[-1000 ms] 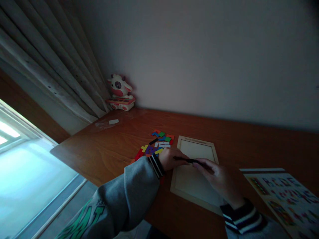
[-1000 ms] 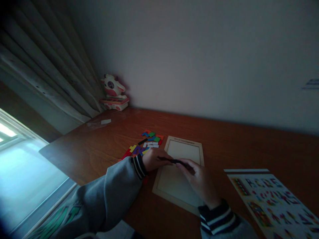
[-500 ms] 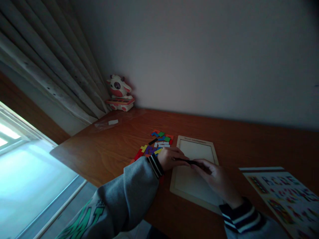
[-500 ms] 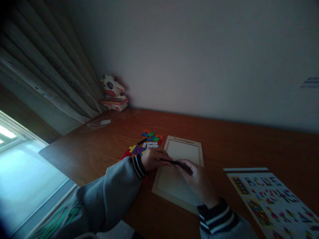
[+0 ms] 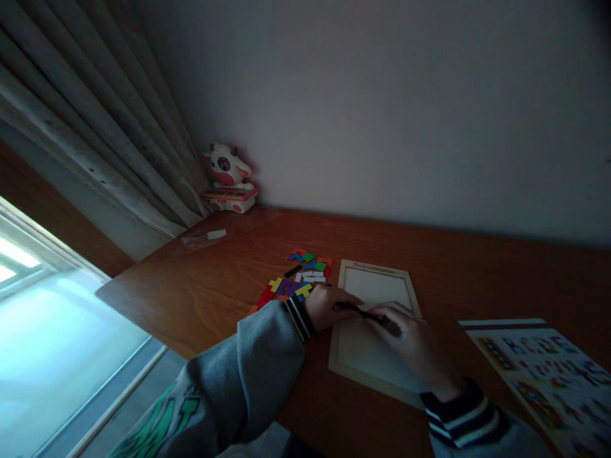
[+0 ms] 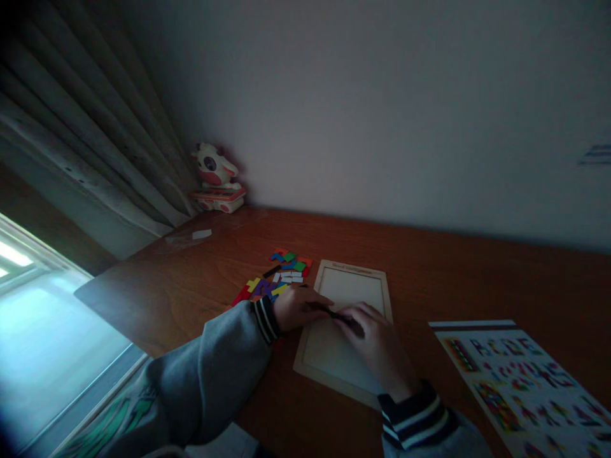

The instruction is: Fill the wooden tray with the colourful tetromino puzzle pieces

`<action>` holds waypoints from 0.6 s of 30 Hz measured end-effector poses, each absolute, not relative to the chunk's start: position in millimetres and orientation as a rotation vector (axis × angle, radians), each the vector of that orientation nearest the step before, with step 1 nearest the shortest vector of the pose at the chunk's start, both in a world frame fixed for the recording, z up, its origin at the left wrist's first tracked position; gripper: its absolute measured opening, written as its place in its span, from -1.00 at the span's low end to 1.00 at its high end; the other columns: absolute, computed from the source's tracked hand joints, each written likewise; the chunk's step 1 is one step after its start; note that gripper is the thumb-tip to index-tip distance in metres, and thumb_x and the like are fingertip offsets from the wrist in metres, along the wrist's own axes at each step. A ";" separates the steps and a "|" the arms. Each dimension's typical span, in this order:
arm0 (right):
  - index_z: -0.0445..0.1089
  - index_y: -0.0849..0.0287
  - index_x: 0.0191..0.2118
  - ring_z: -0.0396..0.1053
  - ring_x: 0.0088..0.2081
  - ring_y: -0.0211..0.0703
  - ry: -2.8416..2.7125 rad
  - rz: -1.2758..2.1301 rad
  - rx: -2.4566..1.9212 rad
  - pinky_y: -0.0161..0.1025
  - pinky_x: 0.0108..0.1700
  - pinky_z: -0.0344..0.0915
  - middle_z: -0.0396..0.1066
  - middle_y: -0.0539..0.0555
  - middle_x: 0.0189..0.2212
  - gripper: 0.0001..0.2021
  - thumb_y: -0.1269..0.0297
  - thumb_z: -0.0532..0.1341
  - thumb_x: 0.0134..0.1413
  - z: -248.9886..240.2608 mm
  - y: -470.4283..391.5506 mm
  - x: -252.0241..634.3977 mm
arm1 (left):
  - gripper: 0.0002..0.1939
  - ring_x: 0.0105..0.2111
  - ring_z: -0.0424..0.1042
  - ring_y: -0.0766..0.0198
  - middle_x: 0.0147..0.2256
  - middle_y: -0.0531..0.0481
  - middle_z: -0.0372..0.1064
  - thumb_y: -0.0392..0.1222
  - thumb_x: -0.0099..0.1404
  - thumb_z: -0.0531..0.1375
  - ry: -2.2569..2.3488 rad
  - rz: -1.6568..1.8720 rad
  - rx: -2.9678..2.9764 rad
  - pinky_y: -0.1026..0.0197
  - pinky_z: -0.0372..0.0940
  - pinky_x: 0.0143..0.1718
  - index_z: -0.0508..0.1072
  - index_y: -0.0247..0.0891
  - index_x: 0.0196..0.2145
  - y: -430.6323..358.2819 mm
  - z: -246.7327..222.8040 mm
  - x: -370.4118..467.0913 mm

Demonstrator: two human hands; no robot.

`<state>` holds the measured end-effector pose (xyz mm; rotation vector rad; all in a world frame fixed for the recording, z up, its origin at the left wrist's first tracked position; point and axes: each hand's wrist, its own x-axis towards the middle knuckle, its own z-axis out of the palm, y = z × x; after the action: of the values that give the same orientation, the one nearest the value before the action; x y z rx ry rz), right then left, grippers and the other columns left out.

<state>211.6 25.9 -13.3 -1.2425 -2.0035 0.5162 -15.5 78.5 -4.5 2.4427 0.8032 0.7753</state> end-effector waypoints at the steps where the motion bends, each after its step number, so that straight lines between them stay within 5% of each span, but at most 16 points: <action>1: 0.48 0.06 -0.21 0.49 -0.21 -0.06 -2.018 0.494 -1.236 -0.12 -0.13 0.44 0.50 0.08 -0.24 -0.80 0.09 0.18 0.25 -13.4 26.3 212.1 | -0.75 -0.23 0.55 0.28 -0.21 -0.08 0.59 -0.11 0.36 0.24 0.794 0.749 2.444 0.31 0.40 -0.14 0.57 -0.26 -0.08 78.3 -4.0 -15.6; 18: 0.45 0.06 -0.17 0.50 -0.21 -0.11 -2.078 0.488 -1.203 -0.18 -0.16 0.45 0.50 0.04 -0.24 -0.86 0.20 0.17 0.27 -17.6 27.1 211.5 | -0.85 -0.21 0.56 0.29 -0.22 -0.04 0.60 -0.18 0.37 0.23 0.764 0.723 2.626 0.31 0.38 -0.07 0.61 -0.23 -0.21 83.8 -10.3 -17.8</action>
<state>211.5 27.1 -17.6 -1.2031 -2.0781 0.4881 -17.8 83.8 -10.3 2.6257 0.7636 0.7230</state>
